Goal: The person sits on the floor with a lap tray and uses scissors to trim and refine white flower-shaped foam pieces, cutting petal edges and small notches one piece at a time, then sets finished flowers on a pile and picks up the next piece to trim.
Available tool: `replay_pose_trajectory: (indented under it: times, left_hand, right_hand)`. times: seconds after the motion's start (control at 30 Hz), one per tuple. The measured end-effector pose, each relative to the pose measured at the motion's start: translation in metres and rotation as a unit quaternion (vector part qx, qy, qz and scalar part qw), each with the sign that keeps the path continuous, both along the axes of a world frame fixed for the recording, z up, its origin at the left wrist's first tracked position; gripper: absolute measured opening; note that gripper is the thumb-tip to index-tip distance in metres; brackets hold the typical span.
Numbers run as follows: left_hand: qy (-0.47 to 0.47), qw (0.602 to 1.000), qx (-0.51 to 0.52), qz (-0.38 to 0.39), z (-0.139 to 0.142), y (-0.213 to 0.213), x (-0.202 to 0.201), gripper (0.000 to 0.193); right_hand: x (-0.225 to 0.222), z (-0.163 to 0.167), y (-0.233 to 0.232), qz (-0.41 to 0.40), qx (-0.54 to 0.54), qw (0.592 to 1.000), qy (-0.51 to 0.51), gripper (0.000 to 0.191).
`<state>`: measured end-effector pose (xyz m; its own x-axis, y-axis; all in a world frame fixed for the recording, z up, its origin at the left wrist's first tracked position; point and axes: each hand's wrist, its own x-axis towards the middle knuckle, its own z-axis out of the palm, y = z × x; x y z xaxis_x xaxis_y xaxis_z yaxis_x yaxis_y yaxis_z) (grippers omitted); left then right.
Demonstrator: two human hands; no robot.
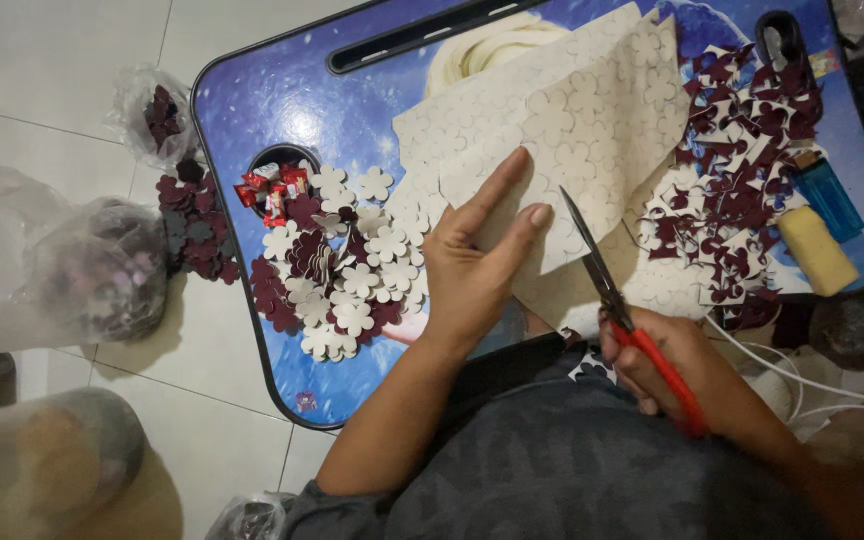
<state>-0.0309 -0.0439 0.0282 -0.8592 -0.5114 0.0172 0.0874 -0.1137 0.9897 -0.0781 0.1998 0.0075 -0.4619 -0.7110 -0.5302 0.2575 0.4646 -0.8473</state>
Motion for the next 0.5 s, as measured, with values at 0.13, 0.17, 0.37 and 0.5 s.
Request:
replay_pose_trajectory:
  times: [0.13, 0.17, 0.37, 0.5]
  left_hand:
    - [0.038, 0.997, -0.013, -0.065, 0.003, 0.003, 0.004, 0.053]
    - [0.032, 0.996, -0.015, -0.083, 0.004, 0.006, 0.005, 0.053]
    - [0.037, 0.993, -0.076, -0.088, 0.008, 0.004, 0.007, 0.055]
    - [0.031, 0.993, -0.053, -0.098, 0.007, 0.003, 0.006, 0.057]
  right_hand:
    - [-0.003, 0.005, -0.004, 0.018, -0.078, 0.996, -0.030, 0.072]
    - [-0.003, 0.006, -0.004, 0.012, -0.096, 0.994, -0.042, 0.077]
    - [-0.003, 0.016, -0.008, 0.011, -0.121, 0.992, -0.017, 0.084]
    - [-0.003, 0.016, -0.008, 0.014, -0.076, 0.996, 0.039, 0.078]
